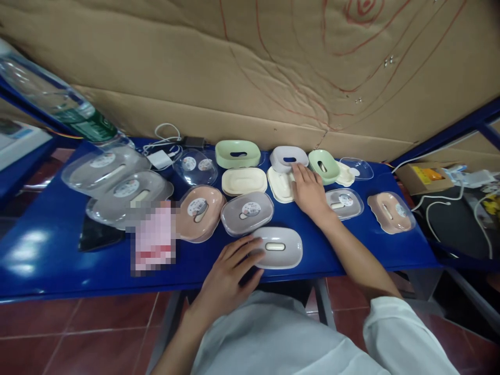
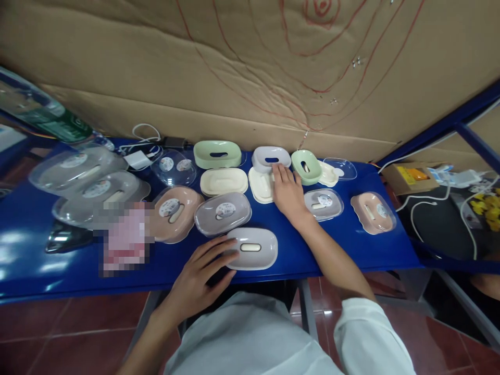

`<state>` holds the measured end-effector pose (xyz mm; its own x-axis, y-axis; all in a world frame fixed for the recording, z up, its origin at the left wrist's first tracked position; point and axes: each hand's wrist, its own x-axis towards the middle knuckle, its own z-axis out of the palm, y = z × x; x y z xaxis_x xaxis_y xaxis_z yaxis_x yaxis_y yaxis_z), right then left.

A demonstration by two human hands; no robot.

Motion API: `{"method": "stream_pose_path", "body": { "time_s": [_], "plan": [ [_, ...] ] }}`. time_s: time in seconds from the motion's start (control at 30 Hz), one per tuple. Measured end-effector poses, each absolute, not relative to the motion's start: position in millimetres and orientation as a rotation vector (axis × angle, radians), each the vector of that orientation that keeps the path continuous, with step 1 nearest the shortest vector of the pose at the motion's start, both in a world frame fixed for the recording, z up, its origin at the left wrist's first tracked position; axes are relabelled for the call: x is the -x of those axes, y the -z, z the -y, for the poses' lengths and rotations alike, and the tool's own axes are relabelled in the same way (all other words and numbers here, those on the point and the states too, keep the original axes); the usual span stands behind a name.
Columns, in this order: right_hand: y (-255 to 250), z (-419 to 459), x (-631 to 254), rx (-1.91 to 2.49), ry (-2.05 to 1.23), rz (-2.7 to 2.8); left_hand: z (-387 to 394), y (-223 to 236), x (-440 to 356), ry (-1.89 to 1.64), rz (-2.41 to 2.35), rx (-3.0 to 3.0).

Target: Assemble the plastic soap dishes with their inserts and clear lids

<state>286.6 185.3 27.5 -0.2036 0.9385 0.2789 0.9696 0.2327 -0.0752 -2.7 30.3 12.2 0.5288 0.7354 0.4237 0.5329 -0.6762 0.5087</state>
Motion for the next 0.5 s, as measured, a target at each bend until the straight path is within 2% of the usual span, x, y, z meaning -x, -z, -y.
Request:
{"method": "stream_pose_path", "body": {
  "time_s": [0.27,0.5],
  "plan": [
    [-38,-158,-284,1.578,0.067,2.289,-33,-13,2,-0.903,-1.039,-2.441],
    [-39,-160,-285,1.649,0.036,2.221,-34,-12,2,-0.894,-1.04,-2.45]
  ]
}}
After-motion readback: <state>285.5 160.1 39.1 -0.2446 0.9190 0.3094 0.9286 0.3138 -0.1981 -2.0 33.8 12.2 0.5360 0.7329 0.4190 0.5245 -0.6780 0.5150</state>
